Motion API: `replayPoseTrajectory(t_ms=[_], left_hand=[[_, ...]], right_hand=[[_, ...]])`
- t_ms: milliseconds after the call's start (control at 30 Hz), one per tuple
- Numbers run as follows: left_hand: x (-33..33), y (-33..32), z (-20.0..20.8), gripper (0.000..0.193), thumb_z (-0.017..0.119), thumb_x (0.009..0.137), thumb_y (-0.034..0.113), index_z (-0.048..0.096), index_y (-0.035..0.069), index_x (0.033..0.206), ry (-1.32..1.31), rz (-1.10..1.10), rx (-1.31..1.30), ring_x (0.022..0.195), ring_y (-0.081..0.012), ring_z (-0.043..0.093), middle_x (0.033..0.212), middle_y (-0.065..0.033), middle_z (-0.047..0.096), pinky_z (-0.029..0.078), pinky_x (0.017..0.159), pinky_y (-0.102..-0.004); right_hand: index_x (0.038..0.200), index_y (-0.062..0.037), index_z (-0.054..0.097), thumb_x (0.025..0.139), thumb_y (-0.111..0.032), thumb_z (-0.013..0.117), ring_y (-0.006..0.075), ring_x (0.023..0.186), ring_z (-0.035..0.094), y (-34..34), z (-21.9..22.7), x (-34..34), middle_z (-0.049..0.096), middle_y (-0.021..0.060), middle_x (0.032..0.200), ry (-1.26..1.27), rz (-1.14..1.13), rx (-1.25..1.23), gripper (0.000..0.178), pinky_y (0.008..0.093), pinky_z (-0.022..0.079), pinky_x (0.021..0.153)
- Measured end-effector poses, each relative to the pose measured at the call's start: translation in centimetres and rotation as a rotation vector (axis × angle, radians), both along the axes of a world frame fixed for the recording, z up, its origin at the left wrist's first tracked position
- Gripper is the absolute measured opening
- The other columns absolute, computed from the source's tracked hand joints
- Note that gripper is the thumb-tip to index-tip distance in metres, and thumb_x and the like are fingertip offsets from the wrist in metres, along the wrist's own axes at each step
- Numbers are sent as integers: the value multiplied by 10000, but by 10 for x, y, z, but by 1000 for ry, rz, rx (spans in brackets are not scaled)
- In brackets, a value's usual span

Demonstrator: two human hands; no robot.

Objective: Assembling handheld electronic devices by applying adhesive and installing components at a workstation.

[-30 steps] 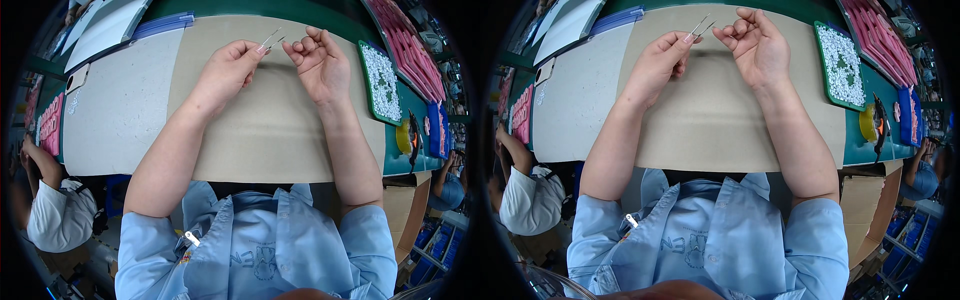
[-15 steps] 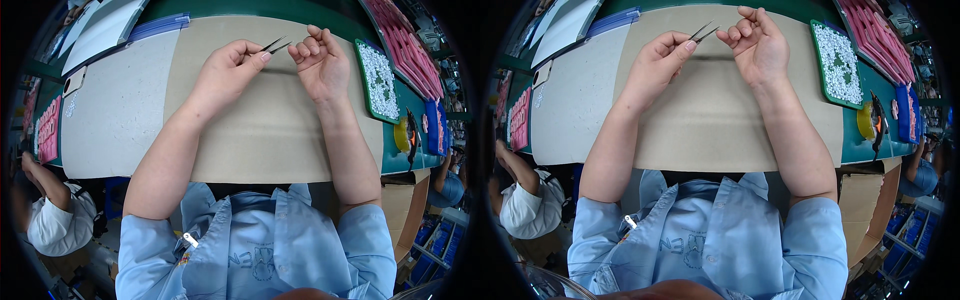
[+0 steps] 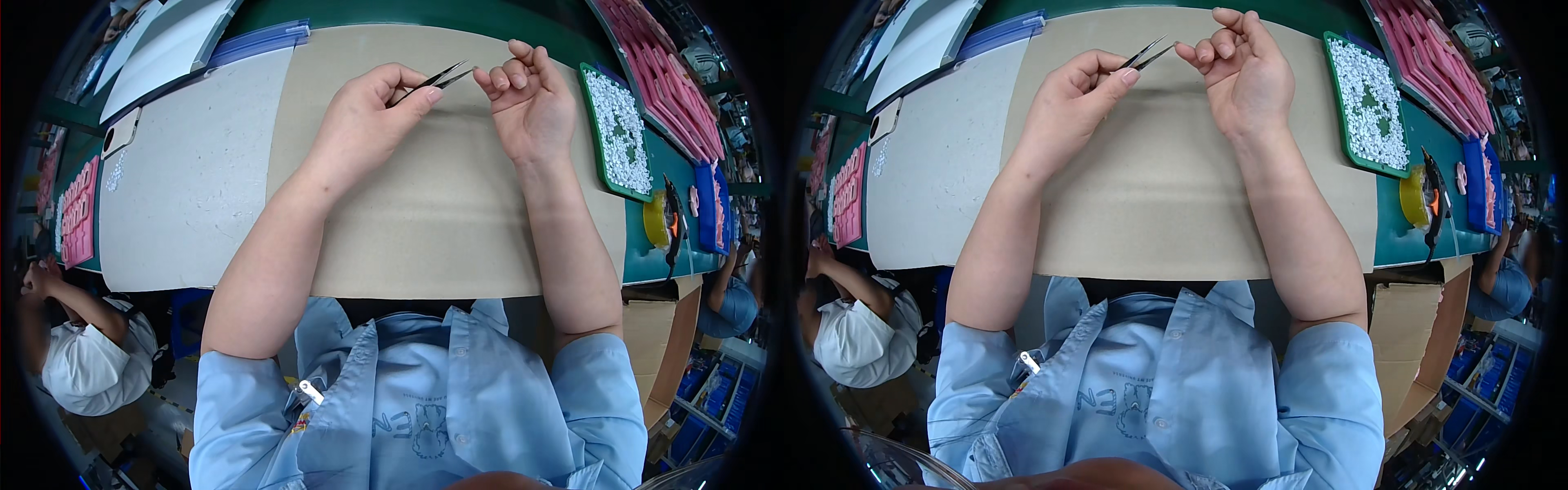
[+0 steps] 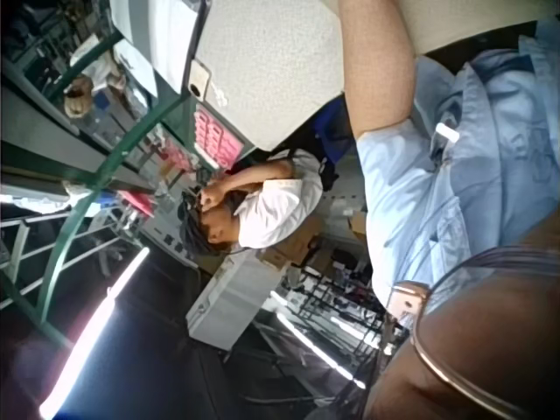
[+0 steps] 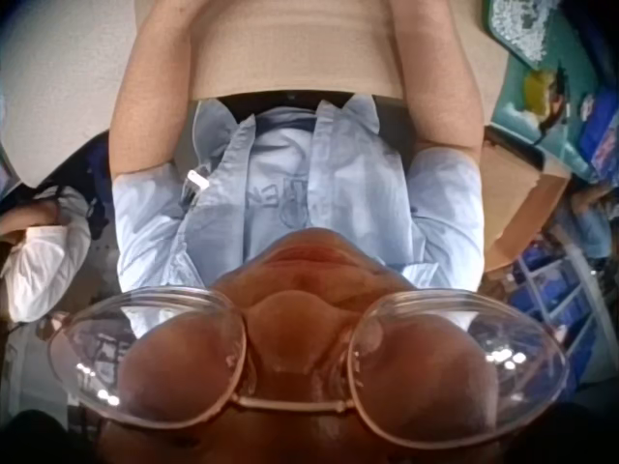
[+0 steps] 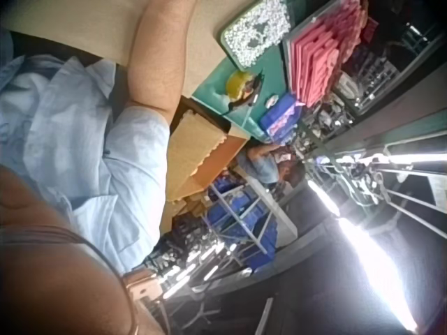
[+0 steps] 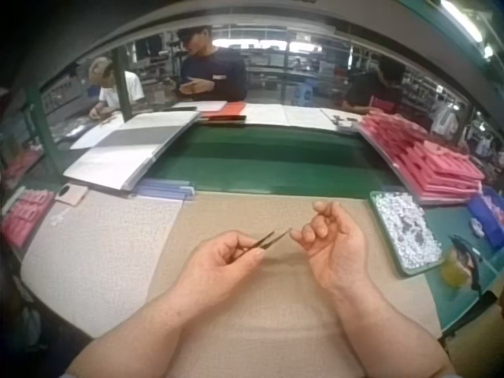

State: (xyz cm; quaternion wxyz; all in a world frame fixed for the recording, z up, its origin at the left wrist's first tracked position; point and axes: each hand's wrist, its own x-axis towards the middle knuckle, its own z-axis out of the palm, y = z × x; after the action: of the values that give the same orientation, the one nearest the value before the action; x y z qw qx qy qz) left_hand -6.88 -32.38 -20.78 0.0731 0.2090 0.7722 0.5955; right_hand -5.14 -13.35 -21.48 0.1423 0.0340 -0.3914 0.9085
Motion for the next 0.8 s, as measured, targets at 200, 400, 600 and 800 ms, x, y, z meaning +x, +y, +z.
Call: replayPoseTrajectory(t_ms=[200,400,600,800], left_hand=[[0,0,1,206,636,866,191,661,10,962,-57,27,-54,561,-61,459,664,8,551,371,505,-195],[1,-1,4,215,632,870,202,659,8,958,-162,37,-54,550,-55,455,664,12,553,365,492,-190],[1,-1,3,214,628,872,206,655,8,947,-159,61,-1,551,-54,458,665,12,555,367,493,-190],[1,2,-3,209,623,871,203,649,6,936,-53,107,0,558,-59,461,665,12,555,372,502,-196]], right_hand=[[1024,8,557,1001,-224,359,135,594,500,-3,2,1,431,4,614,8,1,16,306,384,515,829],[1024,11,560,1004,-232,358,143,607,507,-13,4,1,427,12,620,86,-52,163,317,394,509,850],[1020,16,566,1004,-236,361,153,621,513,-12,0,0,425,23,628,129,-59,265,325,404,499,874],[1015,16,570,1001,-231,365,155,623,513,-14,1,1,422,25,624,90,-72,282,321,406,492,888]])
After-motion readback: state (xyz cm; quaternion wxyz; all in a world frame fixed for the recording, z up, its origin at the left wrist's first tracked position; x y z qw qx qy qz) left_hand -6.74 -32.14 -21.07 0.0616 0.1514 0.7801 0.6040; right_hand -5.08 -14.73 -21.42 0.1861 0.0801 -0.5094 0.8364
